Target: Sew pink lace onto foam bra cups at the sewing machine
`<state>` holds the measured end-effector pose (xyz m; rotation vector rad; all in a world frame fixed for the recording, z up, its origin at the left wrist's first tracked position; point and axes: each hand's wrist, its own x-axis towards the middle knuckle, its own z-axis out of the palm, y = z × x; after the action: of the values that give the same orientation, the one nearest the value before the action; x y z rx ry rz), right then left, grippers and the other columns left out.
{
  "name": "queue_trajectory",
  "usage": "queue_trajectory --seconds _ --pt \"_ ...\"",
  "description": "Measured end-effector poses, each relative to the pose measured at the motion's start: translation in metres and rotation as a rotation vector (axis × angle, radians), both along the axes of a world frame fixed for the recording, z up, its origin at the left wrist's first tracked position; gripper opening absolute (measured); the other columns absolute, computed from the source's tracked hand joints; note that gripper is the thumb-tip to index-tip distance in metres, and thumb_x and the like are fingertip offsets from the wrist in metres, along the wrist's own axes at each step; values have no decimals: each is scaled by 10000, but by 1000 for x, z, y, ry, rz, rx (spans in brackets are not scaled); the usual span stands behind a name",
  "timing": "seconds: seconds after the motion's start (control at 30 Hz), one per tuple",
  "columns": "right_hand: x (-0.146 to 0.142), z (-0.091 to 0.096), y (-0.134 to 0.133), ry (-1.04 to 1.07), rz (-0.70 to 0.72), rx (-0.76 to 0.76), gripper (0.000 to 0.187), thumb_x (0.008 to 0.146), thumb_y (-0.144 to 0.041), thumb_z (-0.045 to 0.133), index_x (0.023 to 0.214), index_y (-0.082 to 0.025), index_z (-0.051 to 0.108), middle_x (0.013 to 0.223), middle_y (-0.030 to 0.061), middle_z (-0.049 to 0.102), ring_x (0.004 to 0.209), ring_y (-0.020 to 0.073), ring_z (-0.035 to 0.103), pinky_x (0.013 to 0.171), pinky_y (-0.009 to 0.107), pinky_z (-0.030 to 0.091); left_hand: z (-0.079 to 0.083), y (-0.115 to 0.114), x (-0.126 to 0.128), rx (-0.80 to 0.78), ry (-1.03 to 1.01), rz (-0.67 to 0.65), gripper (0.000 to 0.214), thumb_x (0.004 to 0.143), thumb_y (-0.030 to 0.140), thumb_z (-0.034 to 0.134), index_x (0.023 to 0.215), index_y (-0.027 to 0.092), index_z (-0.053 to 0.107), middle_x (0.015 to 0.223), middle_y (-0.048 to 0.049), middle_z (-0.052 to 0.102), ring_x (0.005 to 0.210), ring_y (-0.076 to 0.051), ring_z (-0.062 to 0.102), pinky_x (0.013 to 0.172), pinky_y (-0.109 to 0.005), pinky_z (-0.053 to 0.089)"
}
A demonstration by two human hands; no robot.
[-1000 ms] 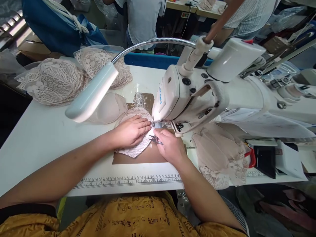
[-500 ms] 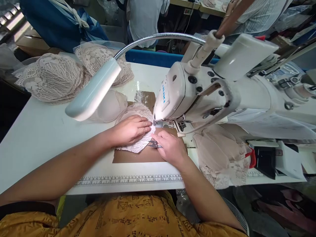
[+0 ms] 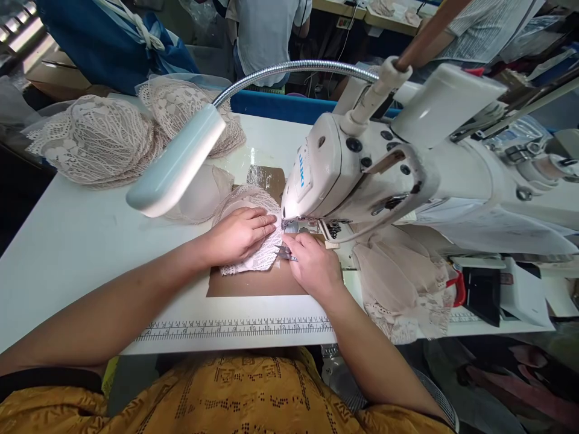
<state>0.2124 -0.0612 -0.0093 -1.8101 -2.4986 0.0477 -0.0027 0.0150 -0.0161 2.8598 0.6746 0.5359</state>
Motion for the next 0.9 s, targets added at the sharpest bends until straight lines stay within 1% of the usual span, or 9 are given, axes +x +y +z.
queue_trajectory --seconds 0.2,0.3,0.4,0.53,0.7,0.9 --pt "3 -2 -2 31 -9 31 509 827 -144 516 1308 -279 613 1053 38 703 837 198 609 619 304 403 2 -2 0 15 -25 5 348 952 215 459 1228 94 631 1272 -152 641 1159 -313 566 938 -477 514" --pt "4 1 -3 56 50 27 502 833 -160 522 1316 -269 606 1048 32 700 813 188 611 626 300 408 4 -2 0 -3 -40 -37 358 951 216 464 1262 109 607 1300 -156 622 1177 -300 561 952 -467 499" --pt "4 5 -4 49 137 -31 441 841 -169 526 1258 -251 647 996 31 694 757 174 604 608 294 401 4 -3 0 0 -43 -106 360 949 224 477 1271 122 600 1313 -156 614 1202 -301 546 973 -469 474" --pt "4 6 -4 59 164 -50 396 842 -145 522 1197 -224 679 970 36 681 723 160 587 597 286 391 6 -4 1 -6 27 -160 338 961 231 469 1241 121 623 1293 -148 631 1188 -301 556 962 -454 460" --pt "6 4 -7 92 152 -27 378 838 -126 528 1164 -229 692 928 27 670 721 152 571 610 277 385 10 -8 1 -19 64 -142 306 959 236 490 1198 139 656 1288 -135 637 1169 -292 572 946 -437 451" --pt "3 5 -6 53 94 3 375 858 -166 516 1179 -244 694 941 27 686 741 168 581 608 297 384 11 -12 5 -27 78 -83 368 976 249 453 1281 111 605 1300 -140 628 1206 -292 536 983 -438 437"
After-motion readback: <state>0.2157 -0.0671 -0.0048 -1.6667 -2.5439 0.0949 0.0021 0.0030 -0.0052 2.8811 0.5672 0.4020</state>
